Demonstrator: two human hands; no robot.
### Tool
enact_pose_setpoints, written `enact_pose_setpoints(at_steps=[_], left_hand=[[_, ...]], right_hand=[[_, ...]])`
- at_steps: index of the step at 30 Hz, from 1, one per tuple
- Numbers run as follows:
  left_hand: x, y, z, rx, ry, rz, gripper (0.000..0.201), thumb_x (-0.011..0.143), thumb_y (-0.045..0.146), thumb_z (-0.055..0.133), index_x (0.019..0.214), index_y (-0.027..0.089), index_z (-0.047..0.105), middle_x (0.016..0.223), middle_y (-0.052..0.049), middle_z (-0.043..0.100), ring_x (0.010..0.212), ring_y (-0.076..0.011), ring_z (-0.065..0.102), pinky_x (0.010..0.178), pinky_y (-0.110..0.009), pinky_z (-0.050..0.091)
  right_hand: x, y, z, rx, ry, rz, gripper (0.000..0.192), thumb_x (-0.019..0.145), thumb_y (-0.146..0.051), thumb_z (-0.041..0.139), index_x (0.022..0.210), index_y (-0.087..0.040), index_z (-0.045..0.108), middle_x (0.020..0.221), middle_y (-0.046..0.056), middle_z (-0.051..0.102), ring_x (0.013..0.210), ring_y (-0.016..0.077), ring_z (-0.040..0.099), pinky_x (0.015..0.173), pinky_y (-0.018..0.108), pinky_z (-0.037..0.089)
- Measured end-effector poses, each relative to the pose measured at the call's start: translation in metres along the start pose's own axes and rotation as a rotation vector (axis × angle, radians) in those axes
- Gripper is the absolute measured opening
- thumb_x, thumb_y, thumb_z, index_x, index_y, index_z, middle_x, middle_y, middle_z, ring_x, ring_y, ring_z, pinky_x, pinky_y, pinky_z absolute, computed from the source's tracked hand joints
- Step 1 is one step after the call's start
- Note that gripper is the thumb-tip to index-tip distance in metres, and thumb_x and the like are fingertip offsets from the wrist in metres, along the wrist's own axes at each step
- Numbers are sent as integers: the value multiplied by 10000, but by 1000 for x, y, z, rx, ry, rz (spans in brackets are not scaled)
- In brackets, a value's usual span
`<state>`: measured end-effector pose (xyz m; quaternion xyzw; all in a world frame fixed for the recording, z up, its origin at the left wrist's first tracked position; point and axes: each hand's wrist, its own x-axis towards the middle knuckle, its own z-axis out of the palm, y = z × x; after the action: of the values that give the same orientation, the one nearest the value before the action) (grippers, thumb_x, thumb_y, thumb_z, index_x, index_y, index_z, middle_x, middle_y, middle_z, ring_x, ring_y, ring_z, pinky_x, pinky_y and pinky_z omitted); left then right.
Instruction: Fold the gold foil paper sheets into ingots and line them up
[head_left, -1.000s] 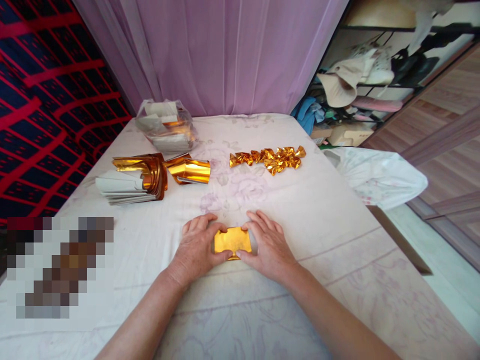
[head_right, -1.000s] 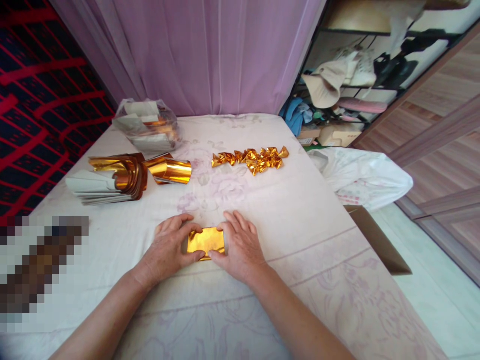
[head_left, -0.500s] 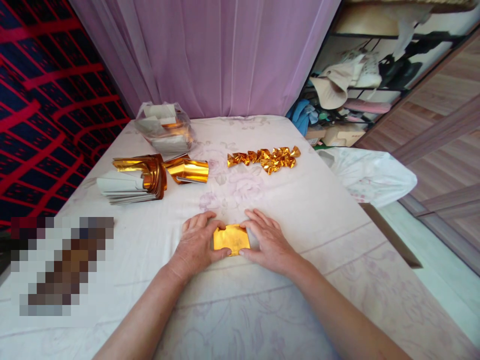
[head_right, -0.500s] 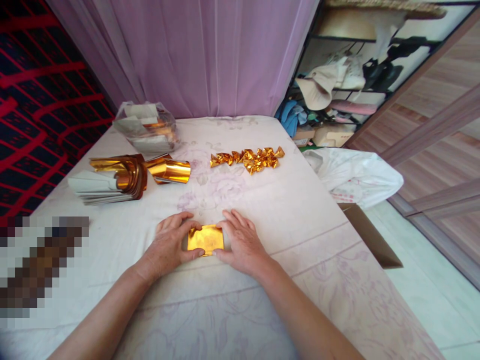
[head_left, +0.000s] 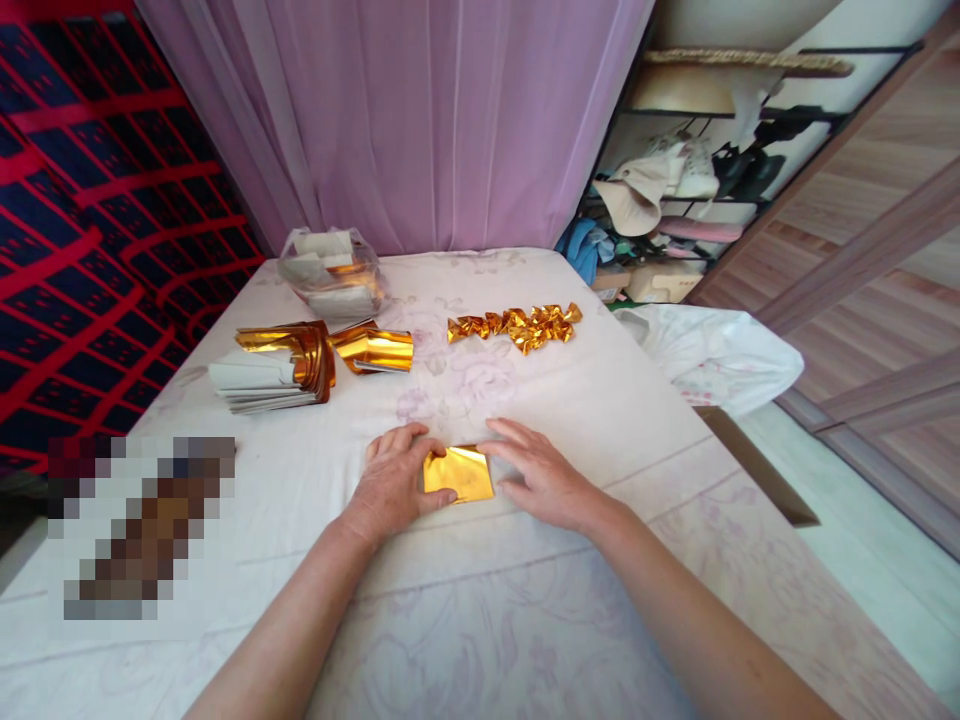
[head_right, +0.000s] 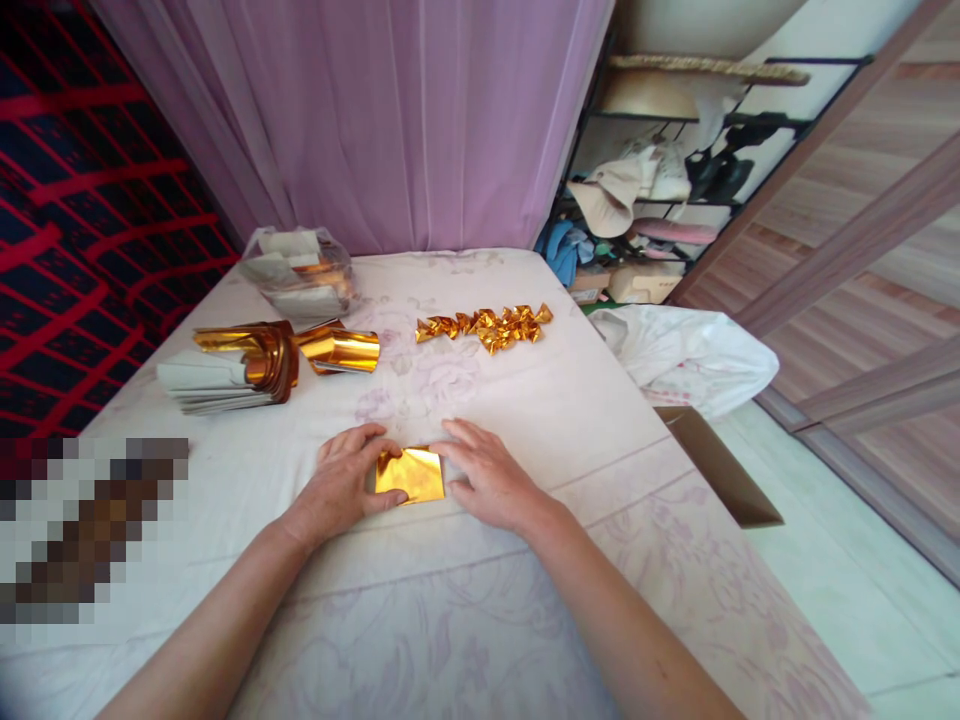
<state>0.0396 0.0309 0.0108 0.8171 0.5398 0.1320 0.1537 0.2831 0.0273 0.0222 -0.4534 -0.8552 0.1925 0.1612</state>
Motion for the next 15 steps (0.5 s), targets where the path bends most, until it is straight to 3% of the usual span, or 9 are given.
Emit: enact_pose_setpoints(at_steps=[3,6,15], left_hand=[[0,-1,1,7,9,9,471,689,451,772,1103,282,623,1300,-74,517,1230,-324,463,1025,-505,340],[0,-1,0,16,11,0,454,690,443,769,1091,281,630,1290,-70,526,1224,-323,469,1021,-503,345],[-3,19,-1,73,6,-68,500,741,512,707,1128,211,611,1306,-119,527,1231,-334,467,1032,-506,344]], right_hand=[[-5,-15,12,23,212,30,232,902,-134,486,1030,-225,657,1044,52,682,998,179,620,889,315,474],[-7,-27,27,-30,147,47,143,907,-162,534,890,-216,665,873,30,676,842,170,629,763,275,470],[-8,-29,41,-100,183,116,84,872,-156,611,829,-204,666,827,25,644,824,176,584,735,280,408]])
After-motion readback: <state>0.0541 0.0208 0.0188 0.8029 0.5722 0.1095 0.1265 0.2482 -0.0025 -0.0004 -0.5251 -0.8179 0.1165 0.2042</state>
